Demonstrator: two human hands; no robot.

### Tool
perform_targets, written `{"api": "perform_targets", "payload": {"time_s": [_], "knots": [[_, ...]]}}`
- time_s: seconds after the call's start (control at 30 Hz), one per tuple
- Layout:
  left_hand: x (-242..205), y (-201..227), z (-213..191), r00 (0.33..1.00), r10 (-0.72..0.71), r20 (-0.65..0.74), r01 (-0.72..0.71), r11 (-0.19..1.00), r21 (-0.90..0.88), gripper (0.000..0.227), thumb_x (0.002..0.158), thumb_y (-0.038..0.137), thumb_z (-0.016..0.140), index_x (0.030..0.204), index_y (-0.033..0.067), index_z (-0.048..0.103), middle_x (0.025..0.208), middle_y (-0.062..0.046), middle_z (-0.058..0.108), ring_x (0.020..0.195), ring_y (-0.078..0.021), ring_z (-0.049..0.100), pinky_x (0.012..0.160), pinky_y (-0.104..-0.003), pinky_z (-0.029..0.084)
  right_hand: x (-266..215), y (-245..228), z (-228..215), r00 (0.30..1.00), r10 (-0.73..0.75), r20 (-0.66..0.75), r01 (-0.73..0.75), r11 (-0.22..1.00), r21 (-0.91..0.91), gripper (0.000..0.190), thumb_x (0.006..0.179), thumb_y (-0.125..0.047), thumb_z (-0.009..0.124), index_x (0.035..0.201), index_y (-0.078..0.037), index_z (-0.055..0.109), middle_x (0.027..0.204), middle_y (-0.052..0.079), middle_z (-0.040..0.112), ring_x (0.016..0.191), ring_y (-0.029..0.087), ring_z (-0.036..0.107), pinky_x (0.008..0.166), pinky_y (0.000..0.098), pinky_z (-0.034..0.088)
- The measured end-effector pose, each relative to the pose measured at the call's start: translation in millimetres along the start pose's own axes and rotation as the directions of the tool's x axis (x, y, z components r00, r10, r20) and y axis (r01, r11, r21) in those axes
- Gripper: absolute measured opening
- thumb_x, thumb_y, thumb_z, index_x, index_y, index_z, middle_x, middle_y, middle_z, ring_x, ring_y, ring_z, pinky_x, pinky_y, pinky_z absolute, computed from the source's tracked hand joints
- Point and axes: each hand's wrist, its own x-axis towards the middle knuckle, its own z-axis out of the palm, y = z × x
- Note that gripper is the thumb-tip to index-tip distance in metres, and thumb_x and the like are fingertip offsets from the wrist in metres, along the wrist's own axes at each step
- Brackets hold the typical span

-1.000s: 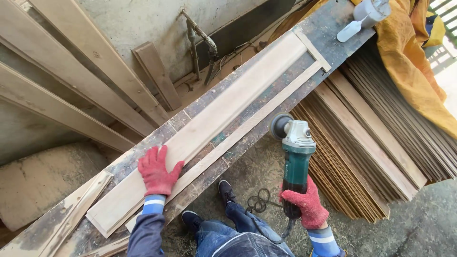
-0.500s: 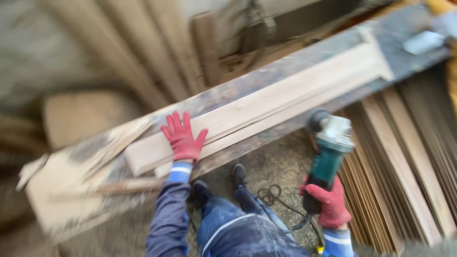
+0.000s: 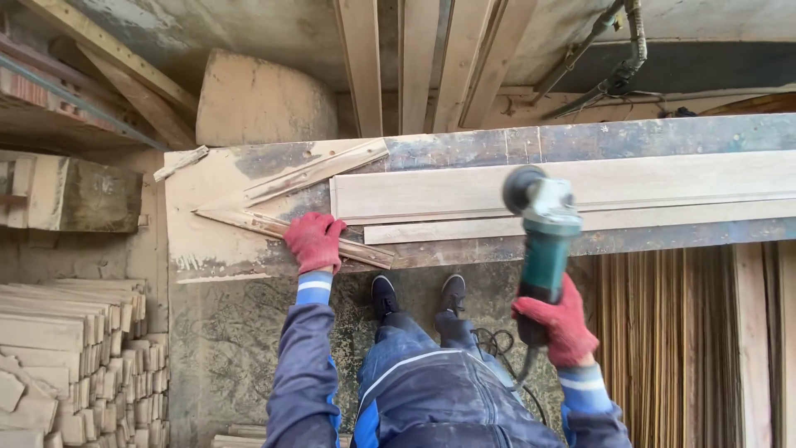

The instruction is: Grinding the surface of a wooden board using a hand-held angle grinder.

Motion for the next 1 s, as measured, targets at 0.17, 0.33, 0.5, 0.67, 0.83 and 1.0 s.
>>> {"api": "perform_targets", "payload": {"time_s": [0.17, 0.33, 0.5, 0.67, 0.83, 1.0], "knots": [[-4, 3, -17, 0.998, 0.034, -0.055, -0.036, 0.999, -0.037, 0.034, 0.087, 0.066, 0.066, 0.089, 0.0323, 0.072, 0.103, 0.003, 0.069, 0.105, -0.0224, 0.062, 0.091, -0.043, 0.044, 14, 6, 43, 0.997, 0.056, 0.045, -0.054, 0.998, -0.035, 0.057, 0.053, 0.004, 0.091, 0.101, -0.002, 0.061, 0.070, 0.023, 0.063, 0.055, 0.038, 0.069, 0.053, 0.0493, 0.059], [-81, 112, -66, 0.965, -0.260, -0.022, 0.048, 0.260, -0.964, 0.042, 0.101, 0.022, 0.068, 0.139, 0.0160, 0.051, 0.127, -0.005, 0.056, 0.126, -0.0190, 0.056, 0.113, -0.038, 0.043, 21, 24, 63, 0.994, 0.067, 0.085, -0.056, 0.991, -0.125, 0.059, 0.052, 0.003, 0.095, 0.101, -0.002, 0.063, 0.071, 0.020, 0.062, 0.056, 0.035, 0.069, 0.051, 0.0478, 0.059], [-117, 220, -64, 0.716, 0.465, 0.521, 0.650, -0.170, -0.741, 0.074, 0.089, 0.035, 0.087, 0.151, 0.0207, 0.050, 0.140, -0.012, 0.061, 0.126, -0.0234, 0.063, 0.102, -0.041, 0.057, 39, 55, 76, 0.996, 0.072, 0.055, -0.055, 0.962, -0.266, 0.064, 0.045, -0.003, 0.100, 0.097, -0.002, 0.063, 0.070, 0.021, 0.063, 0.057, 0.035, 0.070, 0.054, 0.0463, 0.058], [-93, 253, -45, 0.688, 0.285, 0.667, 0.711, -0.084, -0.698, 0.070, 0.061, 0.031, 0.102, 0.121, 0.0154, 0.068, 0.096, -0.009, 0.074, 0.092, -0.0238, 0.075, 0.086, -0.037, 0.062, 48, 49, 82, 0.998, 0.058, 0.021, -0.045, 0.917, -0.397, 0.064, 0.048, -0.016, 0.101, 0.101, -0.006, 0.067, 0.077, 0.019, 0.066, 0.070, 0.034, 0.071, 0.066, 0.0481, 0.057], [-87, 268, 8, 0.673, 0.267, 0.690, 0.713, 0.012, -0.701, 0.075, 0.057, 0.027, 0.101, 0.122, 0.0155, 0.065, 0.099, -0.014, 0.073, 0.099, -0.0324, 0.073, 0.089, -0.043, 0.060, 58, 69, 67, 0.997, 0.074, -0.018, -0.075, 0.933, -0.351, 0.061, 0.052, -0.017, 0.099, 0.105, -0.011, 0.069, 0.085, 0.018, 0.066, 0.077, 0.029, 0.068, 0.068, 0.0465, 0.056], [-84, 262, -28, 0.670, 0.251, 0.699, 0.716, 0.032, -0.697, 0.072, 0.059, 0.023, 0.097, 0.122, 0.0075, 0.066, 0.105, -0.019, 0.072, 0.107, -0.0372, 0.071, 0.094, -0.048, 0.058, 67, 81, 64, 0.996, 0.087, -0.020, -0.089, 0.957, -0.277, 0.058, 0.054, -0.010, 0.098, 0.103, -0.003, 0.067, 0.078, 0.021, 0.063, 0.066, 0.035, 0.068, 0.059, 0.0496, 0.059]]}}
